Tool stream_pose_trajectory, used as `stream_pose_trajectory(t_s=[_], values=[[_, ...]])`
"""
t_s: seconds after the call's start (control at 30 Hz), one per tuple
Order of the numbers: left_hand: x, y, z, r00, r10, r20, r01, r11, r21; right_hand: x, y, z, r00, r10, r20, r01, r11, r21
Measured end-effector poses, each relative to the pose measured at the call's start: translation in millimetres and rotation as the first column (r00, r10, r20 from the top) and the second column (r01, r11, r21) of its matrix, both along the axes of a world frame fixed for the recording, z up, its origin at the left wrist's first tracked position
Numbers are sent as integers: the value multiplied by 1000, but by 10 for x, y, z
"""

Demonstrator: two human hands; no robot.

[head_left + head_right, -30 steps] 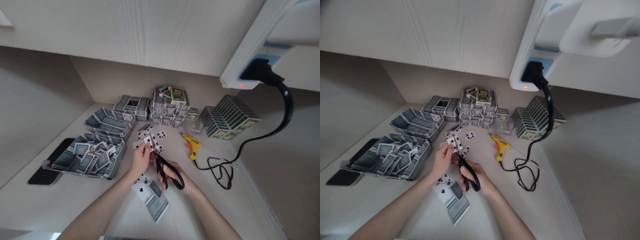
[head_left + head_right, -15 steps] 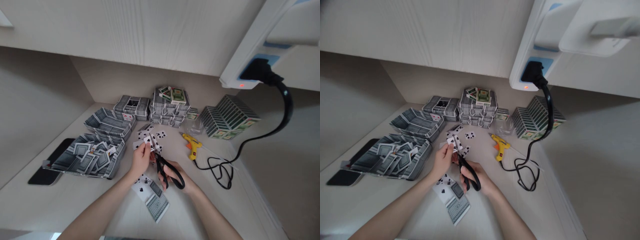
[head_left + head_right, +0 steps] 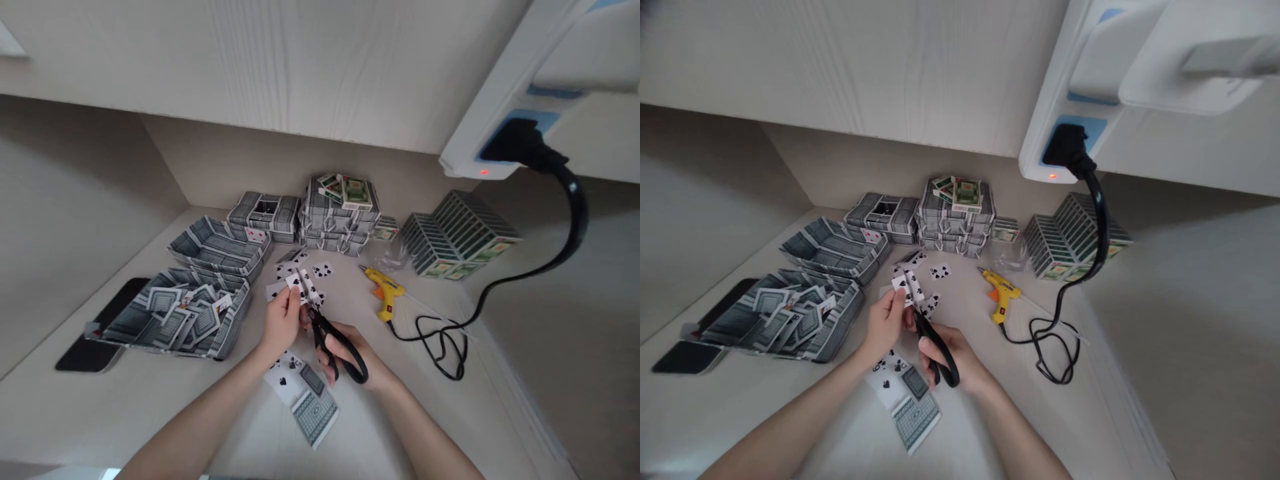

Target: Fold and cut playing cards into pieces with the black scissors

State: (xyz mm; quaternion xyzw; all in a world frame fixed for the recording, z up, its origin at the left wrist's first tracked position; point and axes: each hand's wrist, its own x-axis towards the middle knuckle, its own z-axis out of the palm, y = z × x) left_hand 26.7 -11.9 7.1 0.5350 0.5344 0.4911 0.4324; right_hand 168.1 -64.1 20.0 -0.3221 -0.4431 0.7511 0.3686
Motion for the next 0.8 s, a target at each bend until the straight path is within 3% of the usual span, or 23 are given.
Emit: stream_pose_trajectory(t_s=[0.8], values=[[19,-8,48,998,47,38,-47,999,-19,-21,-12,-31,996,-77,46,78,997,-26]])
